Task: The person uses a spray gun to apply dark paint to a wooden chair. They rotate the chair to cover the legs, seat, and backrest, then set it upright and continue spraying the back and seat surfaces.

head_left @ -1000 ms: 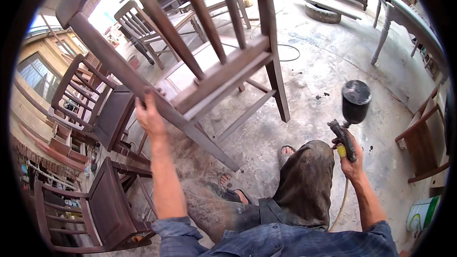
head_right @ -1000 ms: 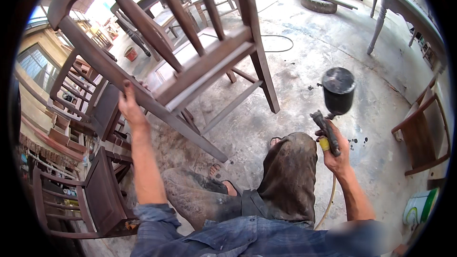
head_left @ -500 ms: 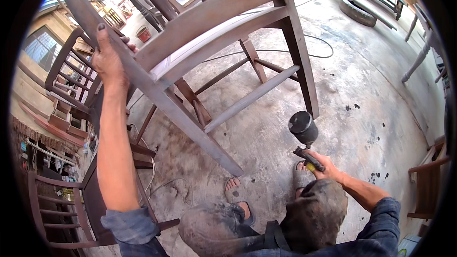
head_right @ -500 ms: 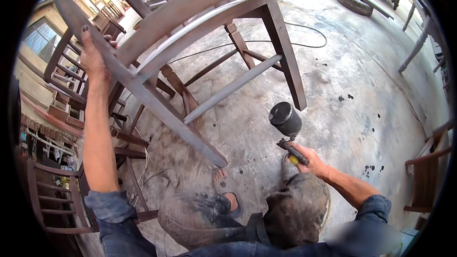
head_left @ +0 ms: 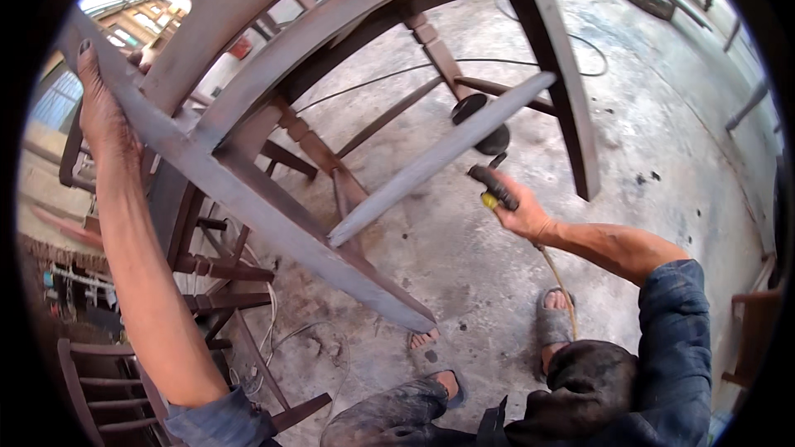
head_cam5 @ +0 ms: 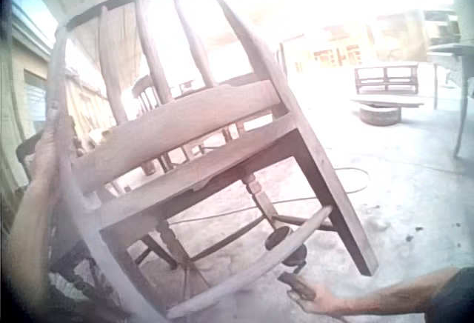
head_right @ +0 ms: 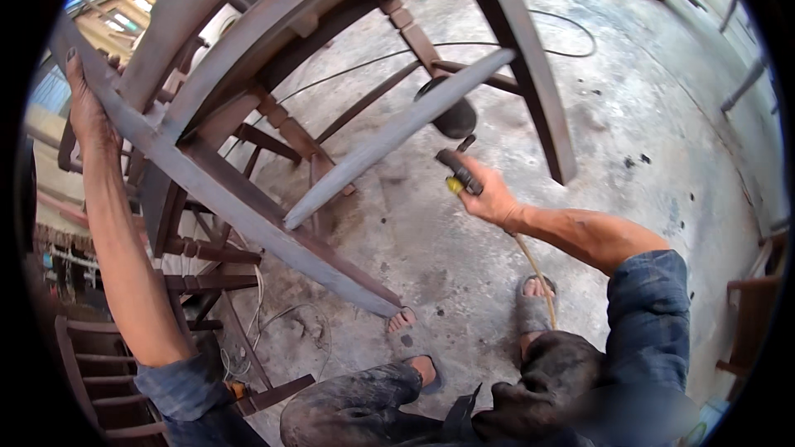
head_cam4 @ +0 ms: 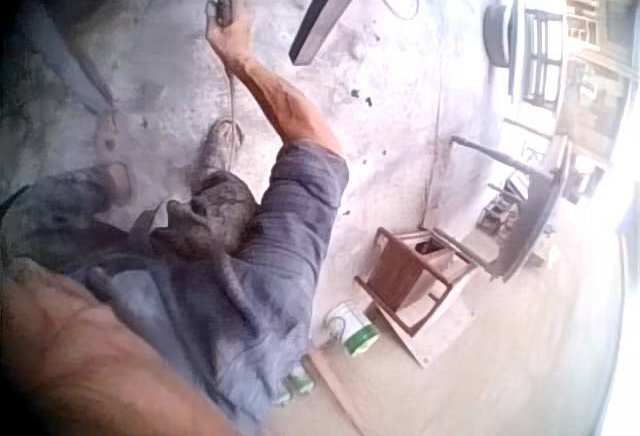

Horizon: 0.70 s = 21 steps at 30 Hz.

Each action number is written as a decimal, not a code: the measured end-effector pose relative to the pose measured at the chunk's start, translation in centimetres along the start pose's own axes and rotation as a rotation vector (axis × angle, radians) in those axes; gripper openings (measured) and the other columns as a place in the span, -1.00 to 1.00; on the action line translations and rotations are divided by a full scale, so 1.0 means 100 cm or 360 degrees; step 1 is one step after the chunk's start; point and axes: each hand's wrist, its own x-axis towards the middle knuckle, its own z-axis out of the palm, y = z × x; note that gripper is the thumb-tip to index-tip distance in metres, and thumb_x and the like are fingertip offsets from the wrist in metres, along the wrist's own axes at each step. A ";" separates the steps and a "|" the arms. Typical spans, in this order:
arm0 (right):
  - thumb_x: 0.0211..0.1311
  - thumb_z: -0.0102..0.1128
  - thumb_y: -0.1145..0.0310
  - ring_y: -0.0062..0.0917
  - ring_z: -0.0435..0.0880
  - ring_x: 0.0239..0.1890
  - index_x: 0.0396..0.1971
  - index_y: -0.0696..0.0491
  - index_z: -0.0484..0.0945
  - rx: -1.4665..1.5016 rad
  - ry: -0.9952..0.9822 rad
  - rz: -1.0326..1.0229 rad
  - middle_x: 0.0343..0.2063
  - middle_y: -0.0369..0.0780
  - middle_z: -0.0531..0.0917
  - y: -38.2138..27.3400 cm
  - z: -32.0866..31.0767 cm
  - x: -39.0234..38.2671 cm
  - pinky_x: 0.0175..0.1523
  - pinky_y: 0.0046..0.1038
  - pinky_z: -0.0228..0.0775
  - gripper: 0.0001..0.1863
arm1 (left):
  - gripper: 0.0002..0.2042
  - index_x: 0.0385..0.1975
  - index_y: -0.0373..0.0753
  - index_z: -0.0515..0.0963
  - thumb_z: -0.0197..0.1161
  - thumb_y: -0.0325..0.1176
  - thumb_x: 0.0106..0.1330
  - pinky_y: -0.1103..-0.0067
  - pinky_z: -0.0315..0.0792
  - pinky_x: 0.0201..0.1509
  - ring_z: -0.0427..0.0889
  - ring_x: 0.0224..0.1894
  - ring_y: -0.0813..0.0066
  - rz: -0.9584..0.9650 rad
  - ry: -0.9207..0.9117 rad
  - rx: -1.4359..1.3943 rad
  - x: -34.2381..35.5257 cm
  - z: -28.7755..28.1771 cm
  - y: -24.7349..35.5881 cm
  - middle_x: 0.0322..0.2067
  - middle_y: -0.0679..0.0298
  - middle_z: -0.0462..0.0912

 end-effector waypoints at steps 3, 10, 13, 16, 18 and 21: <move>0.32 0.26 0.47 -0.30 0.73 -0.05 0.29 0.06 0.45 0.0048 0.0103 0.0048 -0.07 0.02 0.71 0.007 0.004 0.036 0.07 -0.39 0.50 -0.47 | -0.40 -0.02 -0.33 0.54 0.25 0.21 0.38 0.47 0.64 -0.08 0.66 -0.22 0.39 0.0033 -0.0006 -0.0006 -0.002 0.012 -0.003 -0.25 0.16 0.65; 0.22 0.22 0.57 -0.32 0.69 -0.24 0.15 0.16 0.54 0.0054 0.0347 -0.0158 -0.31 0.00 0.68 0.005 0.021 0.083 -0.04 -0.37 0.51 -0.54 | -0.38 0.00 -0.43 0.47 0.31 0.13 0.38 0.51 0.64 -0.23 0.63 -0.32 0.36 -0.0054 -0.0116 -0.0170 0.004 -0.001 -0.001 -0.34 0.09 0.62; 0.20 0.16 0.60 -0.30 0.69 -0.21 0.19 0.19 0.52 0.0221 0.0372 -0.0049 -0.30 -0.01 0.67 -0.004 0.023 0.081 0.00 -0.38 0.50 -0.51 | -0.41 -0.04 -0.43 0.49 0.30 0.10 0.39 0.51 0.64 -0.23 0.61 -0.35 0.37 0.0098 -0.0149 -0.0099 -0.001 0.001 -0.002 -0.38 0.13 0.59; 0.11 0.13 0.66 -0.36 0.71 -0.15 0.22 0.21 0.51 0.0138 0.0296 -0.0052 -0.28 -0.06 0.68 -0.011 0.025 0.078 0.03 -0.41 0.48 -0.42 | -0.44 -0.03 -0.40 0.49 0.30 0.09 0.40 0.51 0.64 -0.24 0.62 -0.36 0.38 0.0097 -0.0237 -0.0124 -0.006 -0.003 -0.001 -0.39 0.14 0.59; 0.06 0.14 0.68 -0.41 0.71 -0.14 0.27 0.19 0.47 0.0081 0.0168 -0.0039 -0.28 -0.08 0.69 -0.017 0.025 0.077 0.02 -0.42 0.50 -0.35 | -0.46 -0.02 -0.38 0.50 0.30 0.08 0.41 0.51 0.64 -0.26 0.63 -0.37 0.40 0.0126 -0.0141 -0.0073 -0.005 -0.003 -0.002 -0.39 0.15 0.60; 0.05 0.13 0.68 -0.38 0.72 -0.16 0.30 0.17 0.44 0.0272 0.0140 -0.0010 -0.29 -0.07 0.68 -0.027 0.039 0.078 -0.01 -0.42 0.51 -0.32 | -0.52 -0.04 -0.28 0.50 0.27 0.08 0.42 0.55 0.64 -0.23 0.63 -0.35 0.46 0.0106 -0.0200 -0.0057 -0.006 -0.007 0.000 -0.38 0.19 0.60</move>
